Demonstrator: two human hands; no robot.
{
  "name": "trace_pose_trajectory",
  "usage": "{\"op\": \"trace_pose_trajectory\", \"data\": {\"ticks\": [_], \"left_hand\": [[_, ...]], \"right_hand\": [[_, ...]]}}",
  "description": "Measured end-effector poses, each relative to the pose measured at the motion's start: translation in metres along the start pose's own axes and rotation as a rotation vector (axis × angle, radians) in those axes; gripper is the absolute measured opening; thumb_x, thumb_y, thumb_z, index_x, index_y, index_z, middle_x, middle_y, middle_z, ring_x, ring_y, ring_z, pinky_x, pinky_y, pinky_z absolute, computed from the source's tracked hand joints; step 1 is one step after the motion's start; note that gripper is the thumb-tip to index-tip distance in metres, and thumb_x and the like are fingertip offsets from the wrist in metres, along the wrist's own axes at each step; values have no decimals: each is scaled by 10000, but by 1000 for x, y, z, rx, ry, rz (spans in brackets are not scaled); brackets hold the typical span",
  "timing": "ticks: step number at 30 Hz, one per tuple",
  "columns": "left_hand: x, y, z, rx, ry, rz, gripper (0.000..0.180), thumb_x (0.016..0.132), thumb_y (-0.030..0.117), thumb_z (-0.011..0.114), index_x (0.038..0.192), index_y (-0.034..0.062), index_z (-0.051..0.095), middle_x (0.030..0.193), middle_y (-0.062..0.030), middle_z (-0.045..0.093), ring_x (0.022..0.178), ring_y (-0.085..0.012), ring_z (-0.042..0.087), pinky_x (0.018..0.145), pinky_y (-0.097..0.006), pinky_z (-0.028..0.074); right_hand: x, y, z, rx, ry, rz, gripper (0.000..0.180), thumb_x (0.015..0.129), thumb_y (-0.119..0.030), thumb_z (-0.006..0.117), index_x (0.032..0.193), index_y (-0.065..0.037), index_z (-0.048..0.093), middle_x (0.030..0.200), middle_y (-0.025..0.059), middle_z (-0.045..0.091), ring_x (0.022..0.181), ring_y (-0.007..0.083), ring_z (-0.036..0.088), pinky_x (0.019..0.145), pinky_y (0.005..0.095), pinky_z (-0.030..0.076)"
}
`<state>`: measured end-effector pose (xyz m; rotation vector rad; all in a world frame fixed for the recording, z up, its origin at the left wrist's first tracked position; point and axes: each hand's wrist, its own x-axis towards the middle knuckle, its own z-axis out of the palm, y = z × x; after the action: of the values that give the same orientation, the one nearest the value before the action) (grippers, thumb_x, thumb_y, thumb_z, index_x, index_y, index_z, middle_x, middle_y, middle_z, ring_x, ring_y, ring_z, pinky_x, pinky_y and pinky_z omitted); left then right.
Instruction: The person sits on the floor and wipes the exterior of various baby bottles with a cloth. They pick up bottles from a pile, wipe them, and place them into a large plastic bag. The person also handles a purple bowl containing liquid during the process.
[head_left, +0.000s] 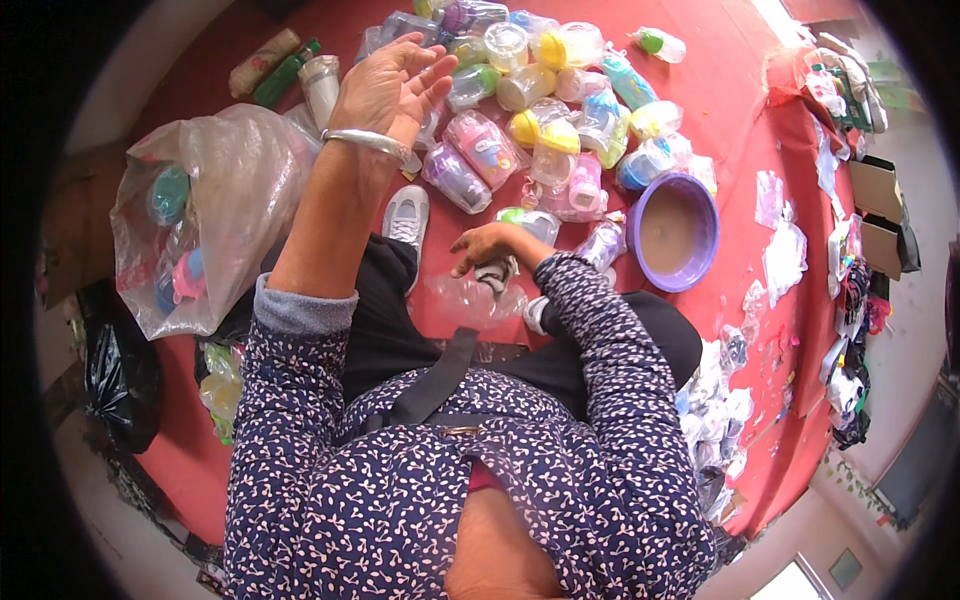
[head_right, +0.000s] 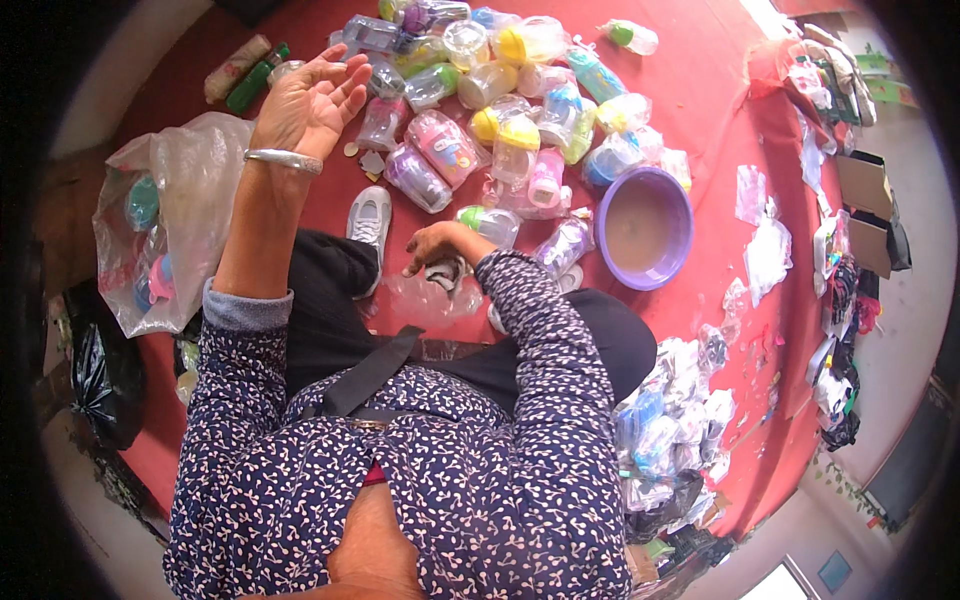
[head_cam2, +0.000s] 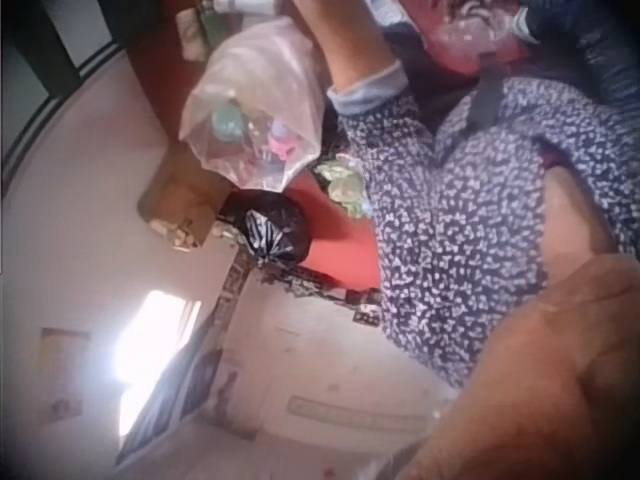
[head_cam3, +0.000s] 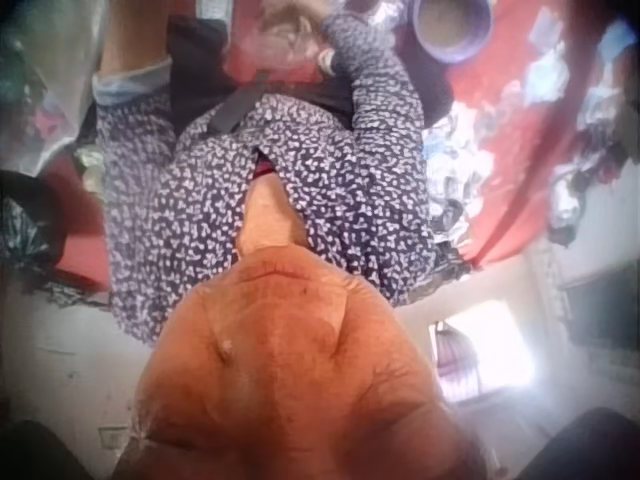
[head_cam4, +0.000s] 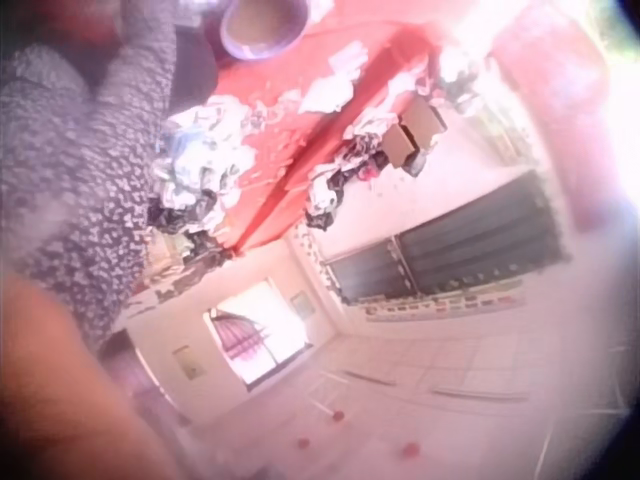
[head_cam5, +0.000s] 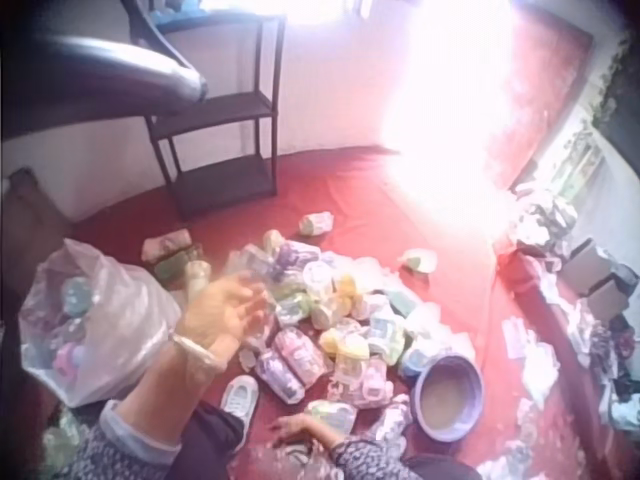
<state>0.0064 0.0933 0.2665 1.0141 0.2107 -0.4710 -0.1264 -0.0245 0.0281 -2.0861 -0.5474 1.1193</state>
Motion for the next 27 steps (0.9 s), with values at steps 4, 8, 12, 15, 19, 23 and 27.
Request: {"op": "trace_pose_trajectory", "data": {"ticks": [4,8,12,15,19,23,27], "left_hand": [[0,3,-3,-38,-11,-4,411,767,-4,543,1144,-29,383,1037,-177,498,914,-218,550,743,-283,496],[-2,6,-2,-90,-33,-42,390,776,-8,538,1138,-22,396,1028,-158,509,912,-214,551,749,-286,497],[-5,5,-6,-113,-65,-116,371,785,-10,526,1141,-26,421,1056,-154,511,914,-207,552,753,-285,494],[-8,5,-9,-102,-74,-125,396,796,6,512,1176,-33,408,1095,-157,502,917,-198,550,757,-283,492],[-7,6,-10,-103,-108,-159,423,800,21,506,1203,-41,393,1125,-156,495,925,-187,545,760,-280,489],[-5,4,-6,-94,-118,-195,412,793,13,507,1192,-32,411,1111,-149,505,931,-186,540,749,-276,487],[-4,1,-6,-86,-102,-160,392,786,6,519,1166,-25,429,1092,-143,513,915,-185,544,738,-276,489]], "right_hand": [[27,4,-18,34,278,598,355,736,-266,619,957,12,609,1008,178,608,884,303,614,735,400,497],[61,31,-5,-203,861,597,304,727,-152,577,985,-1,526,881,194,606,779,343,623,676,419,507],[92,41,21,-233,888,713,584,720,-158,609,1226,19,377,983,205,562,815,303,629,685,360,526],[99,37,29,-149,832,850,597,688,-183,647,1180,67,419,1015,197,549,811,247,630,628,325,534],[93,42,36,-23,679,876,413,676,-194,651,1012,29,561,966,198,580,788,250,636,628,334,532],[82,51,44,17,729,795,505,605,-272,725,995,1,555,999,207,583,880,314,619,735,386,511],[66,47,40,303,698,730,419,576,-281,742,848,14,623,882,216,629,847,331,628,713,387,511]]}}
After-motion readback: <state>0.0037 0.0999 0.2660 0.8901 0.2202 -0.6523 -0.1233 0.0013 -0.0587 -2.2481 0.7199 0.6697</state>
